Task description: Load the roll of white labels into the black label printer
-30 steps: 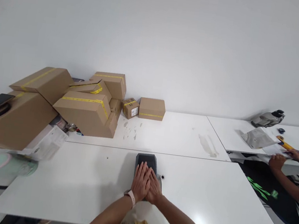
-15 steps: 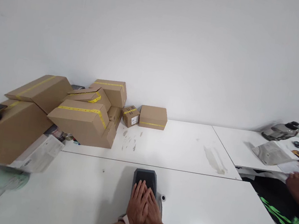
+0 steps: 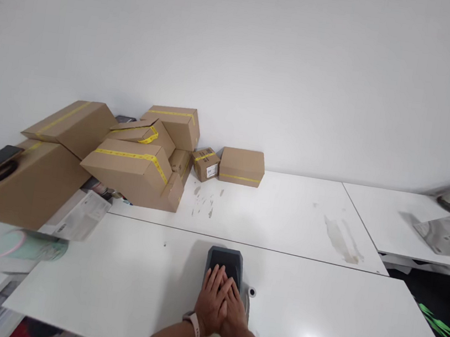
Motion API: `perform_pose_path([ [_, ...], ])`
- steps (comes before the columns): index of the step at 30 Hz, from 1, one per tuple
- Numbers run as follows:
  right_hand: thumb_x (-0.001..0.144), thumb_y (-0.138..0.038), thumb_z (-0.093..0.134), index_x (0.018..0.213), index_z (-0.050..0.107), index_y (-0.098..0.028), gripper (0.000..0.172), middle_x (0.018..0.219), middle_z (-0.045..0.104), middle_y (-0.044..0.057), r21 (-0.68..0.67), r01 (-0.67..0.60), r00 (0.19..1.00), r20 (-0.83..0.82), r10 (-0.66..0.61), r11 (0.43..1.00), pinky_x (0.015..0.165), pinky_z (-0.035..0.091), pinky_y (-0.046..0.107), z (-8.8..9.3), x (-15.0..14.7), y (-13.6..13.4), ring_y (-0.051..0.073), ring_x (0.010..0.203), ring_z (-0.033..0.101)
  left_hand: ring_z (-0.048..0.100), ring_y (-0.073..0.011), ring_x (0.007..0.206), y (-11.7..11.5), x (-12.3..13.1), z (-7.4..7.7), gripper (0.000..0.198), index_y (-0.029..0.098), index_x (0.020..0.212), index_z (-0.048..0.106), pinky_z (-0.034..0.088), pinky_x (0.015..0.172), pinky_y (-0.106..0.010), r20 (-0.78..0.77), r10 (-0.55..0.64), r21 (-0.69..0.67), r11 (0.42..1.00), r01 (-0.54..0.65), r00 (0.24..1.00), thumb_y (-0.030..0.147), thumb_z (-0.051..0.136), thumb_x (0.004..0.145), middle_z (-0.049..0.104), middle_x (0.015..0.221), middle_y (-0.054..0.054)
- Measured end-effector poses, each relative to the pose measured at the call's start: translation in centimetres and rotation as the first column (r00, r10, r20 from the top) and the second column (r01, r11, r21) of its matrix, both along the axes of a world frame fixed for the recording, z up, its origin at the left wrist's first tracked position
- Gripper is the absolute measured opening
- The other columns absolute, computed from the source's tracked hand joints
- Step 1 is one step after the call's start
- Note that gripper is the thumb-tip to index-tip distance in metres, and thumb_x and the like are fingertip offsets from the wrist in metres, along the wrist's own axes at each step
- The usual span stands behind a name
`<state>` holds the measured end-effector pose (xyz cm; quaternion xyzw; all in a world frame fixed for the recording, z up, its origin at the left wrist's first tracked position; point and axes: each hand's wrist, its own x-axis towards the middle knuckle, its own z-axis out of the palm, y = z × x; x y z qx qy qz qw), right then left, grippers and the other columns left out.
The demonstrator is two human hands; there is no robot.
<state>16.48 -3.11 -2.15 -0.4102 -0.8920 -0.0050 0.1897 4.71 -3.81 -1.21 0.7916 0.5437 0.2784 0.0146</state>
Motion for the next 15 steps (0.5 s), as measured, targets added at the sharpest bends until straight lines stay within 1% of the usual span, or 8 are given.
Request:
perform_pose_path([
  [4, 0.08, -0.021, 0.054, 0.154, 0.028, -0.015, 0.078, 0.158, 0.033, 0.01, -0.062, -0.035, 0.999, -0.027, 0.033, 0.997, 0.115, 0.035, 0.048, -0.5, 0.2, 0.5, 0.028, 0.146, 0.03, 0.019, -0.0312, 0.148, 0.4, -0.3, -0.1, 0.057, 0.018, 0.143, 0.051, 0.024, 0.117, -0.053, 0.018, -0.034, -0.028, 0.999, 0.035, 0.999, 0.021, 0.045, 0.087, 0.026, 0.16, -0.011],
  [9, 0.084, -0.029, 0.055, 0.153, 0.031, -0.014, 0.074, 0.157, 0.033, 0.013, -0.249, -0.064, 0.993, -0.112, 0.037, 0.966, 0.12, 0.023, 0.051, 0.8, 0.5, 0.6, 0.029, 0.148, 0.024, 0.015, -0.0291, 0.15, 0.2, -0.8, 1.2, 0.057, 0.016, 0.146, 0.045, 0.017, 0.119, -0.054, 0.107, -0.069, -0.234, 0.968, 0.092, 0.992, 0.025, 0.043, 0.089, 0.023, 0.161, -0.012],
  [10, 0.086, -0.03, 0.055, 0.152, 0.034, -0.015, 0.071, 0.157, 0.034, 0.013, -0.282, -0.054, 0.99, -0.137, 0.015, 0.958, 0.121, 0.021, 0.051, 1.0, 0.7, 0.2, 0.029, 0.148, 0.024, 0.015, -0.0288, 0.15, 0.0, -1.1, 1.5, 0.059, 0.014, 0.147, 0.042, 0.016, 0.12, -0.053, 0.162, -0.016, -0.272, 0.96, 0.06, 0.987, 0.028, 0.044, 0.09, 0.023, 0.161, -0.013],
  [11, 0.089, -0.03, 0.052, 0.151, 0.036, -0.016, 0.066, 0.158, 0.033, 0.011, -0.313, -0.029, 0.986, -0.166, -0.025, 0.949, 0.121, 0.021, 0.051, 1.1, 1.0, -0.5, 0.027, 0.149, 0.023, 0.015, -0.0282, 0.15, -0.3, -1.4, 1.7, 0.061, 0.013, 0.149, 0.039, 0.015, 0.12, -0.052, 0.223, 0.083, -0.313, 0.95, -0.009, 0.971, 0.031, 0.044, 0.091, 0.022, 0.161, -0.014],
  [12, 0.092, -0.031, 0.048, 0.151, 0.036, -0.017, 0.061, 0.159, 0.031, 0.01, -0.338, 0.037, 0.972, -0.208, -0.113, 0.94, 0.121, 0.02, 0.051, 1.1, 1.4, -1.3, 0.026, 0.149, 0.022, 0.016, -0.0274, 0.15, -0.7, -1.9, 1.8, 0.061, 0.013, 0.149, 0.037, 0.016, 0.12, -0.049, 0.283, 0.203, -0.361, 0.928, -0.093, 0.937, 0.035, 0.043, 0.092, 0.022, 0.161, -0.014],
  [13, 0.095, -0.033, 0.045, 0.151, 0.036, -0.017, 0.059, 0.159, 0.03, 0.01, -0.367, 0.104, 0.946, -0.251, -0.206, 0.924, 0.121, 0.021, 0.051, 1.0, 1.9, -2.2, 0.026, 0.149, 0.022, 0.018, -0.0263, 0.149, -1.1, -2.5, 2.0, 0.06, 0.015, 0.149, 0.037, 0.018, 0.12, -0.046, 0.334, 0.325, -0.428, 0.889, -0.164, 0.885, 0.038, 0.042, 0.093, 0.023, 0.161, -0.013],
  [14, 0.096, -0.036, 0.043, 0.151, 0.035, -0.017, 0.059, 0.16, 0.028, 0.011, -0.405, 0.167, 0.908, -0.292, -0.3, 0.899, 0.12, 0.023, 0.051, 0.9, 2.4, -3.3, 0.026, 0.149, 0.022, 0.024, -0.0259, 0.147, -1.5, -3.2, 2.1, 0.06, 0.016, 0.148, 0.038, 0.02, 0.119, -0.043, 0.37, 0.438, -0.521, 0.828, -0.207, 0.819, 0.041, 0.043, 0.093, 0.027, 0.159, -0.013],
  [15, 0.097, -0.039, 0.042, 0.151, 0.034, -0.016, 0.06, 0.16, 0.028, 0.012, -0.455, 0.216, 0.862, -0.328, -0.388, 0.864, 0.119, 0.026, 0.05, 0.8, 2.9, -4.2, 0.026, 0.149, 0.024, 0.034, -0.0268, 0.143, -1.9, -4.0, 2.2, 0.059, 0.018, 0.144, 0.044, 0.025, 0.117, -0.041, 0.383, 0.54, -0.643, 0.738, -0.203, 0.75, 0.044, 0.047, 0.092, 0.037, 0.154, -0.014],
])
